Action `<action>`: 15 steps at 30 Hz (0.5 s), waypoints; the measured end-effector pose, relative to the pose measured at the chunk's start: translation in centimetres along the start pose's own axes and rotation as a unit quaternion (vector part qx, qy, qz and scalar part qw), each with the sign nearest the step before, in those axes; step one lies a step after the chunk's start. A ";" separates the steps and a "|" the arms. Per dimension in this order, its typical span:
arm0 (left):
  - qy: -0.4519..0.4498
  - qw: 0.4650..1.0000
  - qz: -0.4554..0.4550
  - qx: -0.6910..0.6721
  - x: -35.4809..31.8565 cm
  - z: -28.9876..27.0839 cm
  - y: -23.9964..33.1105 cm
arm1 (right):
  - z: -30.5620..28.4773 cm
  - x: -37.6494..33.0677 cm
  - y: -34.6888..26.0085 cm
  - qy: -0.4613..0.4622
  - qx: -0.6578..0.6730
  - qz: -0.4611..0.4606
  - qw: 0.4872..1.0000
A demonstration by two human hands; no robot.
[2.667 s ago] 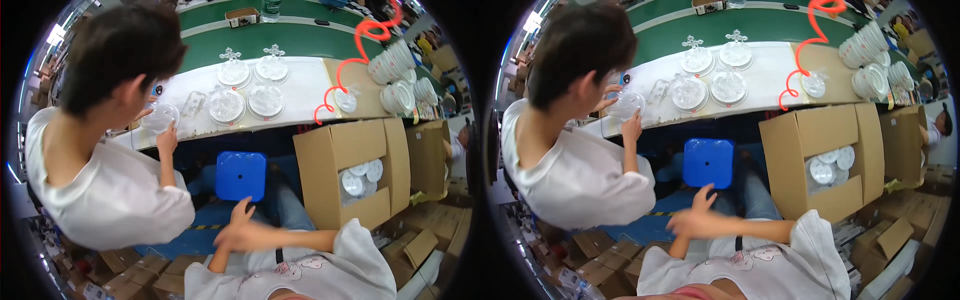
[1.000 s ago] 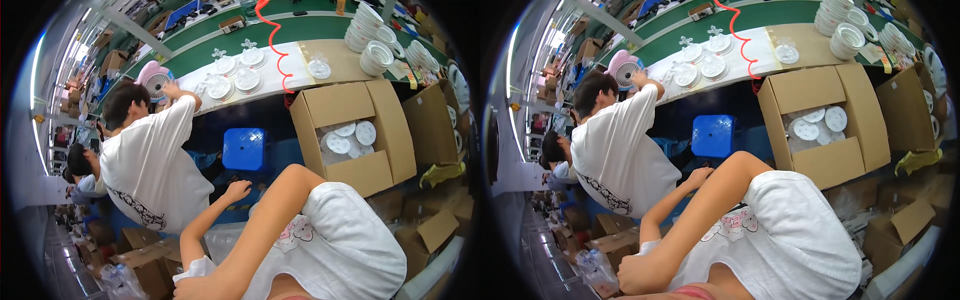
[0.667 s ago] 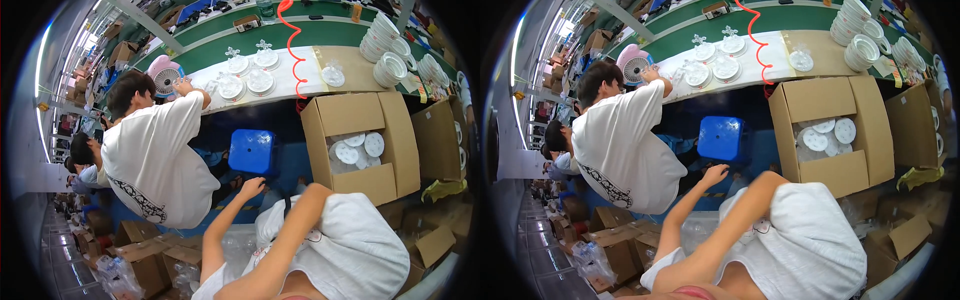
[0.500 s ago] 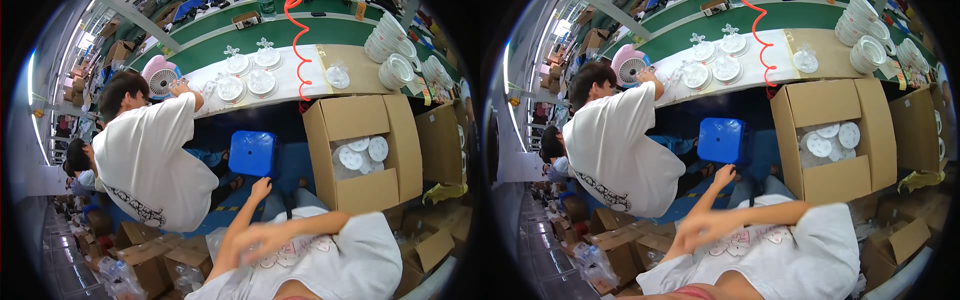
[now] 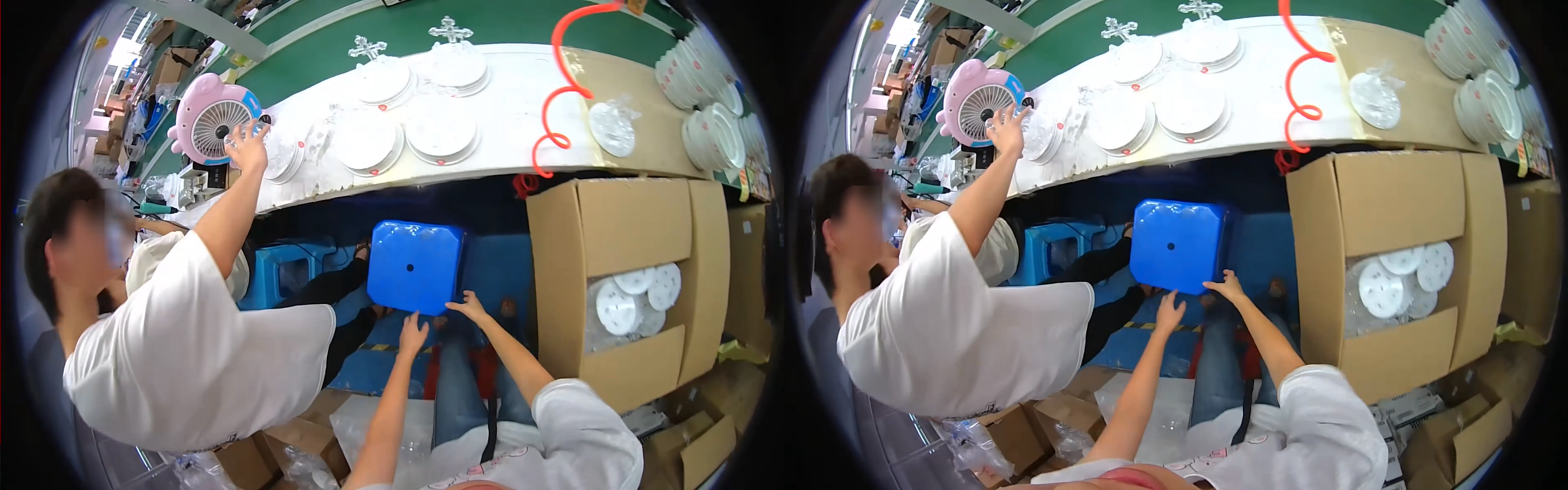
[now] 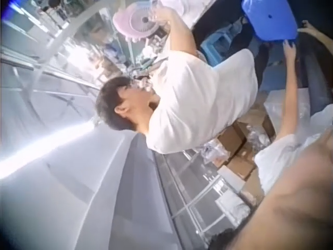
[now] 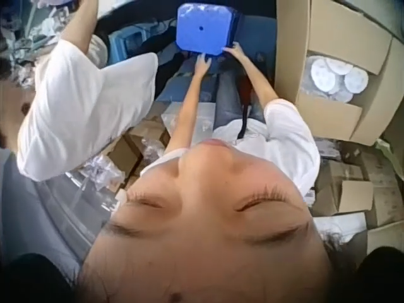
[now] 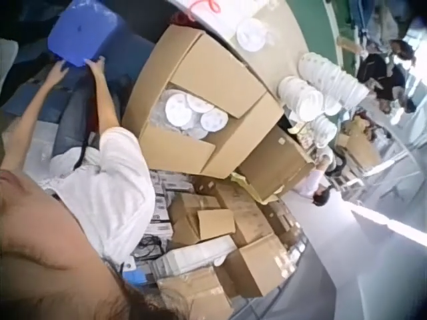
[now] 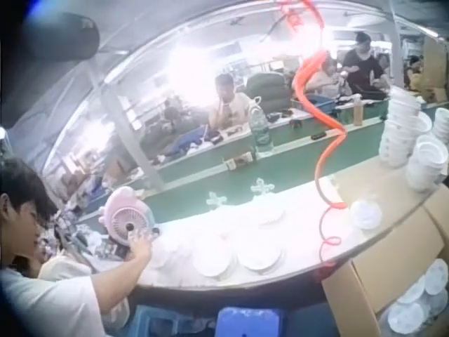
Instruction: Assembling decorative LED light fixtures and packing them into cardboard boxes on an assembly line.
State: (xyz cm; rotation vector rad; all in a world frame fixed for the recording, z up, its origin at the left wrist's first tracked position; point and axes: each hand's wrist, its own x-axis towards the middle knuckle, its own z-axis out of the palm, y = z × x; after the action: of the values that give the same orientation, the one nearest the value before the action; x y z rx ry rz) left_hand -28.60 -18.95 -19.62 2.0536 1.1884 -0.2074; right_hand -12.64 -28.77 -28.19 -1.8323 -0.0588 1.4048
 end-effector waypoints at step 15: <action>-0.023 0.958 -0.127 -0.255 -15.9 4.5 -0.9 | 1.5 10.2 -2.2 -0.096 0.096 0.019 0.991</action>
State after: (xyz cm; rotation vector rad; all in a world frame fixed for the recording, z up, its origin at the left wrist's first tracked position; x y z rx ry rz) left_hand -37.27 -32.53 -15.75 1.4424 1.3150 -0.0578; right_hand -9.10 -21.47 -34.97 -1.5451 0.0134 1.5543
